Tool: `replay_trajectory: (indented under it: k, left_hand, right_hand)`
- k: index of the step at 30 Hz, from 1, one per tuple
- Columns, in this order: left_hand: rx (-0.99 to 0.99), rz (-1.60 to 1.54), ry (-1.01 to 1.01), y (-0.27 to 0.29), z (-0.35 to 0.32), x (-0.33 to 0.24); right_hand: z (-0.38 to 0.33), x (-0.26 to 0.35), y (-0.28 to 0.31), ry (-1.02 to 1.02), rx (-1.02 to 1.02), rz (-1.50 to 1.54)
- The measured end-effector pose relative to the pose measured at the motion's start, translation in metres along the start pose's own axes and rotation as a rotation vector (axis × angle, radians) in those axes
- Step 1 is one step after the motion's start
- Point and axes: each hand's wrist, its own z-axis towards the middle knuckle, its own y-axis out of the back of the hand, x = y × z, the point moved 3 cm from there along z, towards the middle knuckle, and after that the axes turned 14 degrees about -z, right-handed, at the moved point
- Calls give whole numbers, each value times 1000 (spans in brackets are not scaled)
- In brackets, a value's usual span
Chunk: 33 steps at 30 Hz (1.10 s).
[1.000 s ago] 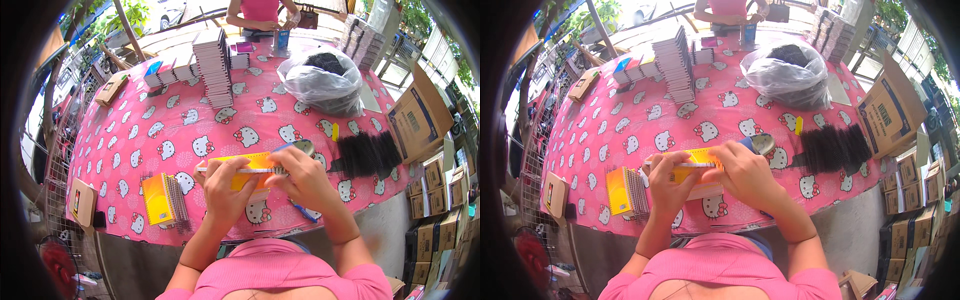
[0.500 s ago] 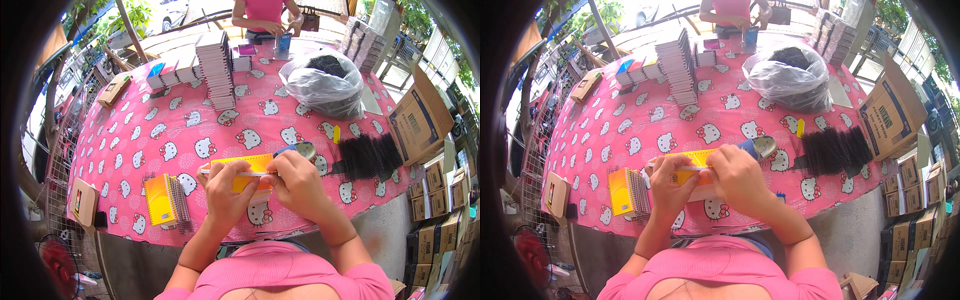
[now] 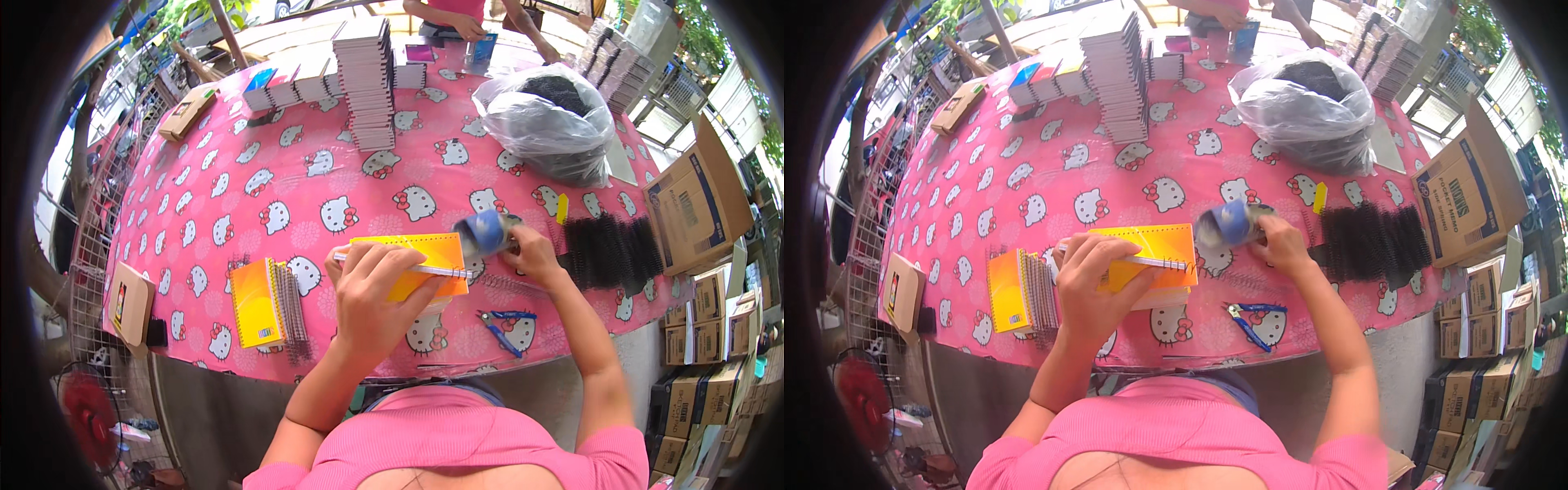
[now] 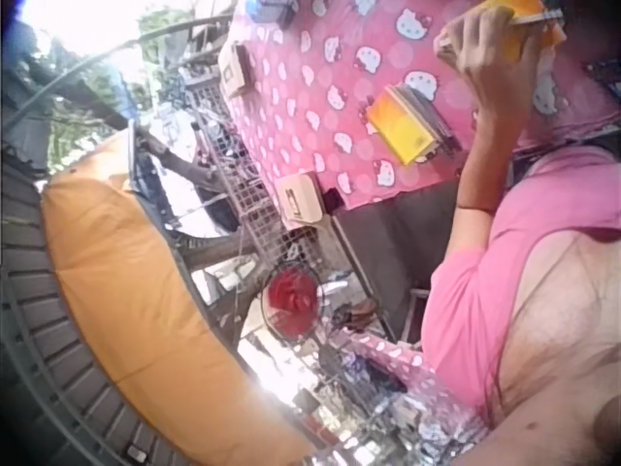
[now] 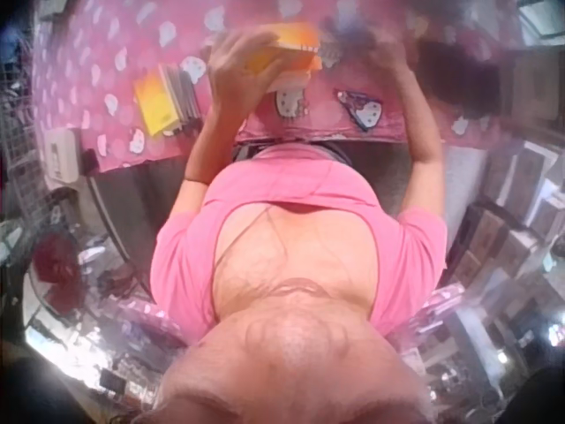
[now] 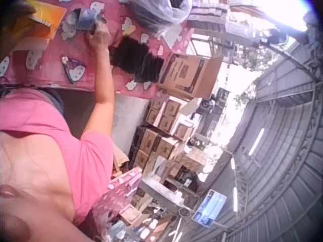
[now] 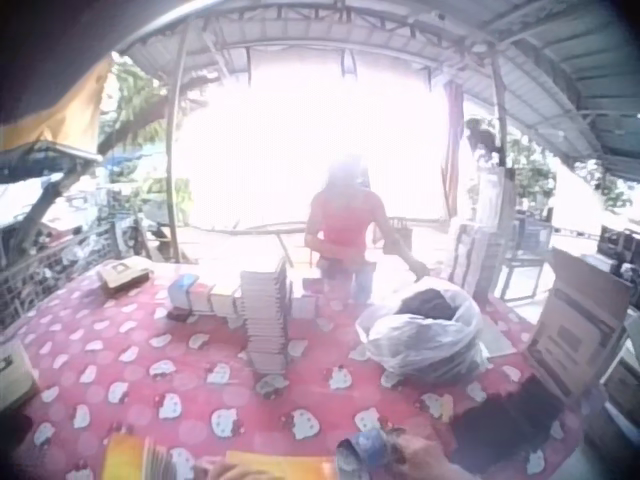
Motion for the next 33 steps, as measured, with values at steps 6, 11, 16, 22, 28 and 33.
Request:
replay_trajectory:
  k: [6, 11, 16, 22, 28, 33]
  left_hand:
    - [-16, 9, 58, 3, 0, 3]
    - [-47, -23, 100, 0, 2, 7]
    - [-58, -5, 84, 8, 6, 3]
    - [-297, -525, 350, 23, -18, 31]
    - [-371, -721, 436, 30, -43, 44]
    - [-353, -886, 411, 35, -51, 52]
  right_hand:
    - [55, 55, 89, -68, -150, 411]
    - [62, 96, 149, 409, -50, 360]
    - [83, 107, 152, 228, 26, 18]
    - [93, 123, 139, 241, 13, 403]
    - [95, 144, 126, 401, 158, 922]
    - [89, 98, 95, -135, -125, 46]
